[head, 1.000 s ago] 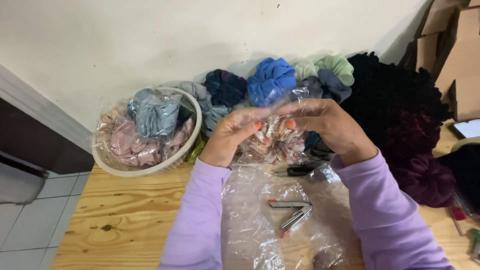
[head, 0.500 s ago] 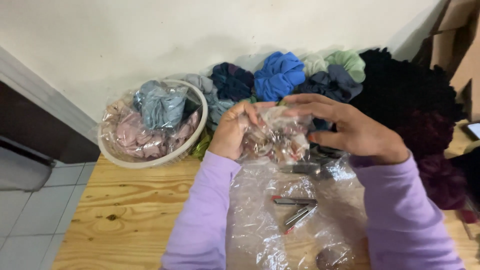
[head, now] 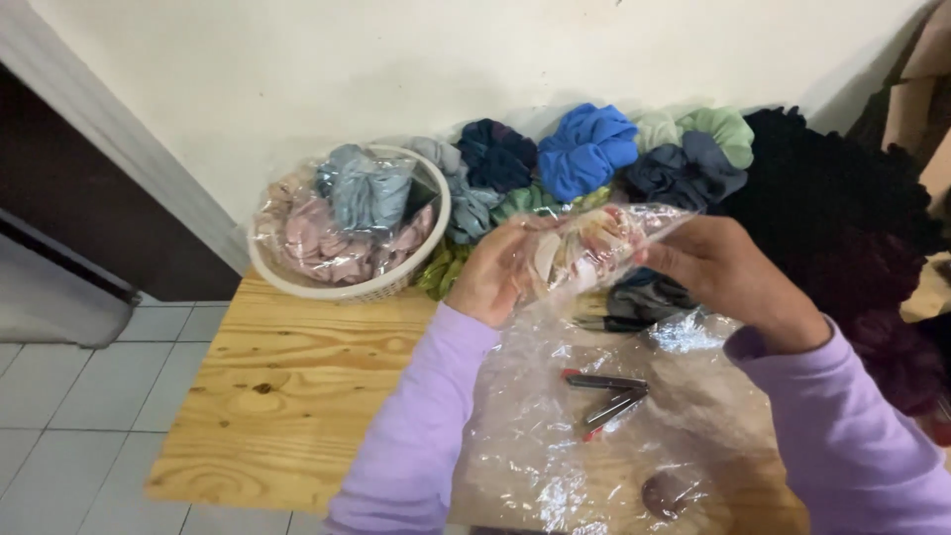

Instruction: Assembling a cardboard shipping box and packing it with wrapped scrunchies.

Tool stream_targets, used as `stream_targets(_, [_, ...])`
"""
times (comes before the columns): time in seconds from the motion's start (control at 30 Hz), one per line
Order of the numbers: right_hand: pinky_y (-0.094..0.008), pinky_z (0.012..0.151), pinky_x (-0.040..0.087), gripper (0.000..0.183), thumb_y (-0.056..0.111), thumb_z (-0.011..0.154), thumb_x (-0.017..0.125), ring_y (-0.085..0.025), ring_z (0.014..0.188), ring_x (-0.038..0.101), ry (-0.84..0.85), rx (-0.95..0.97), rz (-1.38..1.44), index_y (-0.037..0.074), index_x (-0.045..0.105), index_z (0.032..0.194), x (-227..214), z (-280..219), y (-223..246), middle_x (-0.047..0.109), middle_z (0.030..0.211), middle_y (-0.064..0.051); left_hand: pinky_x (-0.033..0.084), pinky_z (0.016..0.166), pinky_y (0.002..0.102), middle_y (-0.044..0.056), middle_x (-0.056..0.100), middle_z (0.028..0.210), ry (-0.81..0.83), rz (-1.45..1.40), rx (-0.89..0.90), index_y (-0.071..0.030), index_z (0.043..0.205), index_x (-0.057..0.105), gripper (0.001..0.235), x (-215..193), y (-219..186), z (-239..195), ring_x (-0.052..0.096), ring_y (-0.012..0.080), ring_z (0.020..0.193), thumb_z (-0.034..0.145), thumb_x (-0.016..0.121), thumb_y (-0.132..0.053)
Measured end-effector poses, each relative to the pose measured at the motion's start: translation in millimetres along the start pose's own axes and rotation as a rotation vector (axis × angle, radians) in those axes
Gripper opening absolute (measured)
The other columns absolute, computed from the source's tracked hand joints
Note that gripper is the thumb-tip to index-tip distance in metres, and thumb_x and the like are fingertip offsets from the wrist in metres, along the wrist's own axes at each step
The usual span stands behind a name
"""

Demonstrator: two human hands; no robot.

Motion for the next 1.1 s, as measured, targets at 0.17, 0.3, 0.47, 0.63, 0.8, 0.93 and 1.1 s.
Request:
stream_targets(0.17, [-0.029,0.086,0.05,0.036,0.031,0.093,0.064,-0.012,0.097,0.064,0.017,0.316,0.284,0.001,0.078,0.108,26,-14,21,0.076,0.105,-0.005,0.056,0.082,0.032,0.009,0.075,0.106,-0.155,0.056,-0.074,-0.005,0.111,0.074,0.029,1,-25,-48,0.071,0.0192,0.098,0.097,0.064,-0.029])
stream_targets(0.3, [-0.05,0.085,0.057,0.037,0.03,0.093,0.07,-0.034,0.08,0.076,0.062,0.407,0.387,-0.004,0.081,0.102,57,-26,33,0.08,0.08,-0.025,0.049,0.061,0.017,0.004,0.071,0.09,-0.082,0.36,-0.11,-0.01,0.122,0.069,0.05,7,-24,-79,0.065,0.0076,0.077,0.09,0.075,-0.048])
stream_targets(0.47, [-0.046,0.077,0.061,0.027,0.022,0.095,0.072,-0.032,0.072,0.077,0.036,0.377,0.378,-0.002,0.081,0.102,87,-33,-8,0.077,0.073,-0.024,0.053,0.099,0.037,0.016,0.067,0.123,0.011,0.734,-0.031,-0.005,0.137,0.061,0.093,22,-30,-122,0.062,0.021,0.112,0.067,0.089,-0.058])
stream_targets(0.63, [-0.045,0.073,0.063,0.022,0.019,0.093,0.073,-0.031,0.067,0.077,0.007,0.458,0.363,0.0,0.081,0.1,99,-41,15,0.073,0.068,-0.023,0.044,0.114,0.05,0.029,0.056,0.14,0.014,0.968,-0.018,0.001,0.151,0.044,0.124,74,-51,-146,0.056,0.0426,0.132,0.054,0.088,-0.062])
stream_targets(0.8, [-0.046,0.077,0.064,0.043,0.039,0.091,0.071,-0.039,0.07,0.08,0.049,0.495,0.258,0.006,0.08,0.117,102,-43,42,0.077,0.069,-0.026,0.053,0.103,0.042,0.015,0.067,0.135,-0.238,1.095,-0.123,-0.021,0.146,0.057,0.075,18,-34,-139,0.064,0.0353,0.125,0.078,0.083,-0.038])
stream_targets(0.93, [-0.043,0.08,0.064,0.043,0.036,0.089,0.075,-0.031,0.077,0.081,0.019,0.425,0.221,0.012,0.077,0.125,103,-47,0,0.08,0.088,-0.022,0.061,0.09,0.042,0.018,0.07,0.129,-0.306,1.016,-0.106,-0.022,0.143,0.059,0.062,32,-103,-130,0.075,0.035,0.101,0.084,0.077,-0.025])
stream_targets(1.1, [-0.039,0.084,0.062,0.037,0.031,0.093,0.071,-0.03,0.077,0.081,-0.006,0.434,0.181,0.018,0.078,0.127,110,-48,-28,0.08,0.075,-0.017,0.034,0.119,0.059,0.026,0.037,0.161,-0.615,1.191,0.17,-0.024,0.161,0.03,0.075,27,-185,-103,0.038,0.0493,0.146,0.095,0.066,-0.022])
Point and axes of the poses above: each hand's wrist, its own z-axis towards the middle knuckle, its own x-axis out of the palm, y = z × x, the point moved 6 cm from there along z, towards the middle knuckle
